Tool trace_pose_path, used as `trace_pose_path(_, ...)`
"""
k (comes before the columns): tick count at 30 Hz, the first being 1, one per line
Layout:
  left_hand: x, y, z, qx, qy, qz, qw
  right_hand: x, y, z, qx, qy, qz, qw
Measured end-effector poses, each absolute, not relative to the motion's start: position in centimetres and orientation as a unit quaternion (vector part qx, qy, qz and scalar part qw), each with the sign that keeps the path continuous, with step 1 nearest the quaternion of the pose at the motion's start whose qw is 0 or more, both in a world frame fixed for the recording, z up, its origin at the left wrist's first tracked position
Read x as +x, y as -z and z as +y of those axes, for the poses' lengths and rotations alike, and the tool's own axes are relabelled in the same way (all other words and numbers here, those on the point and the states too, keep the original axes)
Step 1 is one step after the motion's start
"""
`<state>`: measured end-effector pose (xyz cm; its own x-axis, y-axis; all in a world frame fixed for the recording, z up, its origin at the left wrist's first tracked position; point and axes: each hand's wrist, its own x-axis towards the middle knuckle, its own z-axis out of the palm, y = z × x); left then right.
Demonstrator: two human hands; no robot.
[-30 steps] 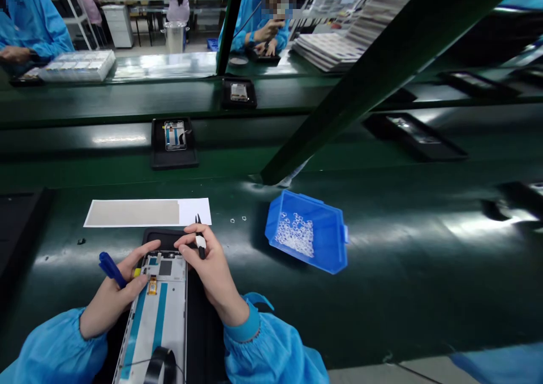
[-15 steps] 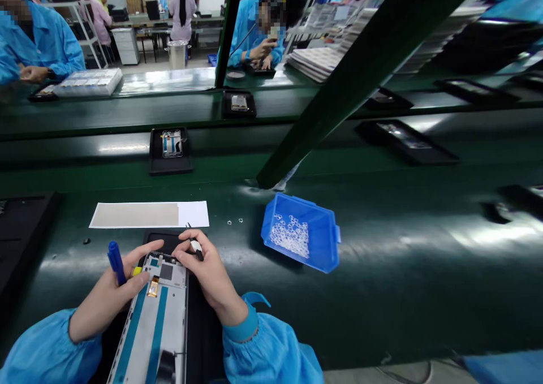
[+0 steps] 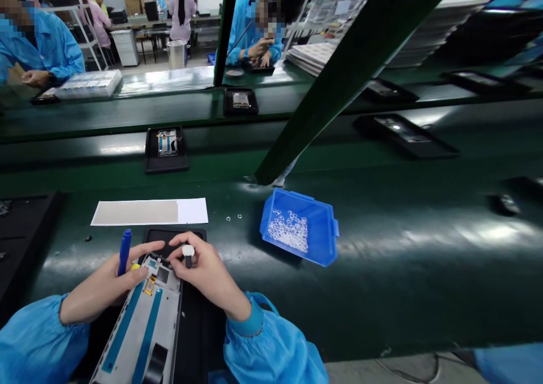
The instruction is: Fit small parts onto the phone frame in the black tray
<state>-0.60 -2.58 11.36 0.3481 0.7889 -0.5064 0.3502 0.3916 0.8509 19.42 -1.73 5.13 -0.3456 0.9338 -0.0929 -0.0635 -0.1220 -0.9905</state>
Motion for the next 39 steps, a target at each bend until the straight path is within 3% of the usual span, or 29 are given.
trace_pose_path(8, -0.4, -12.4, -2.0, 0.607, -0.117, 0.497, 0.609, 19.4, -5.5, -2.3, -0.386, -0.504, -0.666, 0.392)
trace_pose_path(16, -0.3, -12.5, -1.9, 0.616, -0.107, 0.493, 0.605, 19.3, -5.7, -2.3, -0.379, -0.464, -0.695, 0.397)
trace_pose_path(24, -0.7, -12.9, -1.9, 0.61, -0.089, 0.507, 0.603, 19.8, -5.2, -1.7, -0.369, -0.659, -0.537, 0.375)
trace_pose_path(31, -1.0, -12.4, -2.2, 0.63, -0.103, 0.496, 0.589, 19.9, -4.8, -1.6, -0.356, -0.708, -0.484, 0.372)
trace_pose_path(35, -1.1, -11.9, -2.6, 0.635, -0.108, 0.504, 0.575, 19.9, -5.2, -2.0, -0.365, -0.667, -0.525, 0.382)
trace_pose_path(39, -1.1, -11.5, -3.1, 0.639, -0.115, 0.512, 0.562, 19.8, -5.9, -2.4, -0.386, -0.538, -0.626, 0.411)
